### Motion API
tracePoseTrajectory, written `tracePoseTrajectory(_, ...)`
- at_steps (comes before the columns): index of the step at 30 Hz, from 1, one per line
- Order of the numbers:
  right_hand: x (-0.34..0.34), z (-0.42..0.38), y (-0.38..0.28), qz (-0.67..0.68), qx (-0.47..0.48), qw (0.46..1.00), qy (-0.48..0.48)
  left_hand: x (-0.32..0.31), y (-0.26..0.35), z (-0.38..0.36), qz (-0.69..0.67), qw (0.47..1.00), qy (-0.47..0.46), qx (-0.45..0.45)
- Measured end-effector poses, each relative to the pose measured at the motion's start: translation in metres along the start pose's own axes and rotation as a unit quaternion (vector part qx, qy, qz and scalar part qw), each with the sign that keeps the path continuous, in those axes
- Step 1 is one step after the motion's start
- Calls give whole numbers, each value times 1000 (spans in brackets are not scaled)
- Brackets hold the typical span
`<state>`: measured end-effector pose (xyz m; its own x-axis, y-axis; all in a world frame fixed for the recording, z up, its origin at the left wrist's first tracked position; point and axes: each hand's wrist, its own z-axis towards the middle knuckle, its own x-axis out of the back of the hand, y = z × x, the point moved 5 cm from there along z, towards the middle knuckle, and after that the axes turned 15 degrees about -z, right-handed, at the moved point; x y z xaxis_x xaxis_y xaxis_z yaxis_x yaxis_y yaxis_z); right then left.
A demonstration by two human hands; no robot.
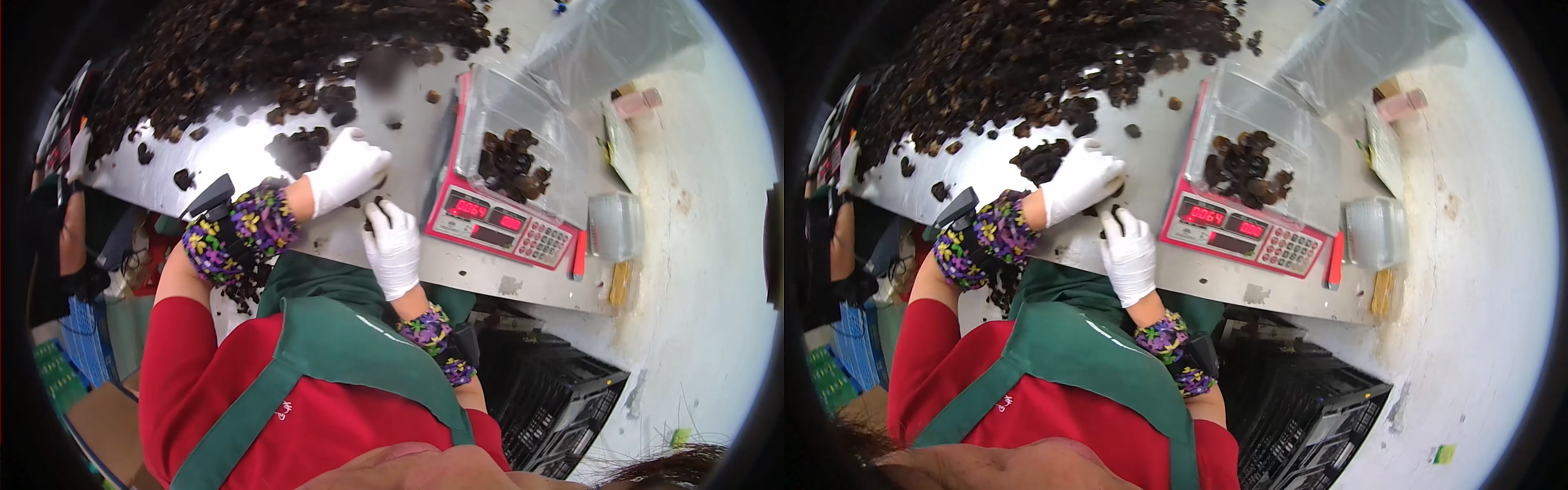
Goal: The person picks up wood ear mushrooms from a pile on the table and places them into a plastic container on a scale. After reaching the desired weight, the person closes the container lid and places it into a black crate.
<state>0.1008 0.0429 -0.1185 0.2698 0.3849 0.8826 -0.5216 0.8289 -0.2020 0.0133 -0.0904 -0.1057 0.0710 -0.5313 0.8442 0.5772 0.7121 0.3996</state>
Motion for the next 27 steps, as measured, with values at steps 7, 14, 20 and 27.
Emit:
tracePoseTrajectory(7,10,1,4,58,16,998,14,27,-7,-4,-50,996,28,67)
tracePoseTrajectory(14,158,64,83,50,-43,978,199,98,25,-26,-58,990,116,57)
tracePoseTrajectory(20,157,99,163,18,-78,991,106,125,-10,-152,38,955,165,245)
tracePoseTrajectory(27,168,65,106,-66,5,973,222,141,5,-214,96,931,181,303)
